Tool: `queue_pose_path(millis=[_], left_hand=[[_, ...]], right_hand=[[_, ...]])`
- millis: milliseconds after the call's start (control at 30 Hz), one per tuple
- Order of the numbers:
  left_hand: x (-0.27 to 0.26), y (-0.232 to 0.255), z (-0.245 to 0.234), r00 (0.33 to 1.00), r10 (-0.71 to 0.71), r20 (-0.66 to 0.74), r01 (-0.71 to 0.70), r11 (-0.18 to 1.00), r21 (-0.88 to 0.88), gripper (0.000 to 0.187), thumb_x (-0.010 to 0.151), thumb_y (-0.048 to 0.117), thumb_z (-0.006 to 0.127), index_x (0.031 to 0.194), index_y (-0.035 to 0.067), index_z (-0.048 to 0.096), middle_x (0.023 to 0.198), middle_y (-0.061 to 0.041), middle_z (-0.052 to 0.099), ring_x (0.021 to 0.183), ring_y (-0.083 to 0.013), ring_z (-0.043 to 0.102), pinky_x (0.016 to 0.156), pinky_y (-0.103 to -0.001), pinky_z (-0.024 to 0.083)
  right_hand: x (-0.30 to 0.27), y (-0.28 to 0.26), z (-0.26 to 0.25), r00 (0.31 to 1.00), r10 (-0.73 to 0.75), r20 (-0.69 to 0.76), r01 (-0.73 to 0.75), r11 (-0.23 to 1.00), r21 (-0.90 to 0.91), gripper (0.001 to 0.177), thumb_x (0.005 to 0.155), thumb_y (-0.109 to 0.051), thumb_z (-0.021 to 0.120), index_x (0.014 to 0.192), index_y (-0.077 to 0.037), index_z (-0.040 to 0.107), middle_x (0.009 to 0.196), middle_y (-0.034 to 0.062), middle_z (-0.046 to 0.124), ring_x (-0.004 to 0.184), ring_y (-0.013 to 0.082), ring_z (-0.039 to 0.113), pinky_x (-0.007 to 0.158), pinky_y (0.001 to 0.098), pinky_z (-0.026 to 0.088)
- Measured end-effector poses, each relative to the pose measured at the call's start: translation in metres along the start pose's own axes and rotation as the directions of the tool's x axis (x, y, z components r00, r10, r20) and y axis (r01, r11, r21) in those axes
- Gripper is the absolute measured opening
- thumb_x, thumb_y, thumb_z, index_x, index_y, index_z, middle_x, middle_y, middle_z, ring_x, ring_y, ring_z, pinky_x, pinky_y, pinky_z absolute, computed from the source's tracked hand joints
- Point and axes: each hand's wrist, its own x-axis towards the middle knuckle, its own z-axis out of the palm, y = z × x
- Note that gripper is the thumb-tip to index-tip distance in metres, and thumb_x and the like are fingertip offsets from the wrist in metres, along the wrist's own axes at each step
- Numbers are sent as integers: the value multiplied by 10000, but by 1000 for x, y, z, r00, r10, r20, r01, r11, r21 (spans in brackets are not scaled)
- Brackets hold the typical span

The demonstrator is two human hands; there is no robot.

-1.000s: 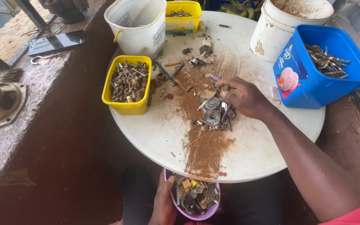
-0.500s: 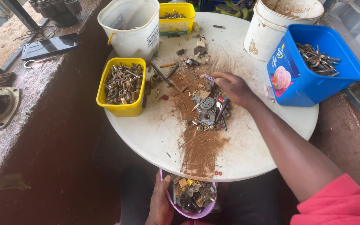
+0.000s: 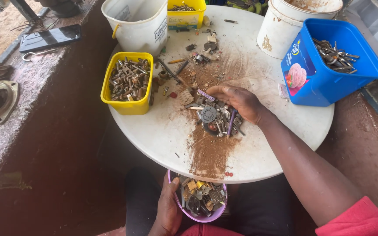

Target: Sorting various small metal hardware components like screws, nuts, and bolts into different containers

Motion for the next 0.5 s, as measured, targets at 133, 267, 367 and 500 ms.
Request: queue_pose_path(millis=[133, 267, 367, 500], left_hand=[[1, -2, -1, 1000, 13, -3, -13, 1000, 9, 841, 782, 209, 622, 1601, 64, 497, 1488, -255, 652, 1297, -378, 627, 1111, -511, 495], [6, -8, -8, 1000, 22, 10, -22, 1000, 5, 812, 791, 220, 634, 1573, 45, 500, 1428, -272, 667, 1240, -389, 647, 1056, -524, 516], [8, -12, -8, 996, 59, 63, -59, 998, -1, 783, 801, 226, 640, 1549, 30, 517, 1421, -262, 674, 1236, -375, 650, 1062, -513, 517], [8, -14, -6, 997, 54, 55, -56, 998, 28, 766, 816, 233, 628, 1549, 37, 525, 1455, -232, 669, 1281, -344, 633, 1101, -494, 497]], right_hand=[[-16, 8, -11, 958, 42, -284, -75, 992, -105, 514, 1087, -426, 348, 1306, -145, 719, 1472, 82, 704, 1398, 237, 637, 1146, 425, 506], [-24, 30, -14, 913, -77, -400, 39, 994, -102, 586, 1067, -472, 375, 1349, -73, 699, 1460, 139, 700, 1429, 269, 623, 1208, 416, 451], [-26, 27, 4, 922, -125, -367, 80, 988, -134, 581, 1091, -457, 348, 1336, -69, 704, 1438, 165, 707, 1400, 286, 645, 1209, 437, 473], [-22, 47, 15, 933, -93, -349, 156, 975, 158, 615, 1070, -448, 406, 1354, 20, 685, 1368, 203, 730, 1328, 286, 678, 1193, 414, 515]])
